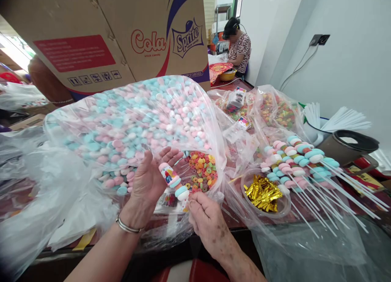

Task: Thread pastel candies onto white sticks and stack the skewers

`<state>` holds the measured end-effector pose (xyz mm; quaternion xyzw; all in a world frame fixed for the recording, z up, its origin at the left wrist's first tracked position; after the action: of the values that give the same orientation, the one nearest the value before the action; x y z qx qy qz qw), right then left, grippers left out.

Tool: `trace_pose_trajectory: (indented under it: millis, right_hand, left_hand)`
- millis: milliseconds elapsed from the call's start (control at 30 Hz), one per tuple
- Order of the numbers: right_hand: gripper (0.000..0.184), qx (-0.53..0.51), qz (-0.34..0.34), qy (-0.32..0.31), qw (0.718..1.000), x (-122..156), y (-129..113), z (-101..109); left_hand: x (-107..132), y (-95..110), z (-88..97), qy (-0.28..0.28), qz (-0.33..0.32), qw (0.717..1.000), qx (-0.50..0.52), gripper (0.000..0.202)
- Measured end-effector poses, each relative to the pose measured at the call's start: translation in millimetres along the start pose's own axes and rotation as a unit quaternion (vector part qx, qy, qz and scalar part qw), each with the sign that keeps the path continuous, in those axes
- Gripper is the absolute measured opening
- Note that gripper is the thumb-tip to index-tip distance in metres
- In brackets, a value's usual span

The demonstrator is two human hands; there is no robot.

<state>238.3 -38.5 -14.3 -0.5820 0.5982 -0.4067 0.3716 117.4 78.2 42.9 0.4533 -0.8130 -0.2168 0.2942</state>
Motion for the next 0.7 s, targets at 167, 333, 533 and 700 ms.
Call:
trace_pose_trajectory:
  millis: [167, 333, 533, 700]
  right_hand:
    - [0.039, -0.064, -0.049, 0.006, 0.997, 1, 1, -11]
    - [0.038, 0.049, 0.024, 0.02, 0.998, 1, 5, -10]
    - [0.035, 0.228, 0.124, 0.057, 0.964, -5, 1, -10]
    - [0.038, 0.007, -0.01, -0.004, 1.0, -6, -4, -9]
  left_hand:
    - [-5, -11, -3.0, -0.045, 0.009, 0.998, 0.033, 0.034]
    - [-2, -26, -10.6, -0.025, -0.023, 0.999, 0.012, 0.024]
    - [4, -42, -13.1, -0.021, -0.007, 1.0, -0.001, 0.026]
    - [4, -29, -4.5, 0.002, 0.007, 1.0, 0.002, 0.036]
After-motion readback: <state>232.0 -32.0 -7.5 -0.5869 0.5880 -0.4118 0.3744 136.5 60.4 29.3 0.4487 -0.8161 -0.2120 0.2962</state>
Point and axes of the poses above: each hand's wrist, its own x-axis away from the middle knuckle, its own z-axis out of the back of the hand, y = z × x, the point moved 1 cm from there along -x, towards the middle knuckle, and after that the axes turned 13 degrees about z, right-handed, at the moved point
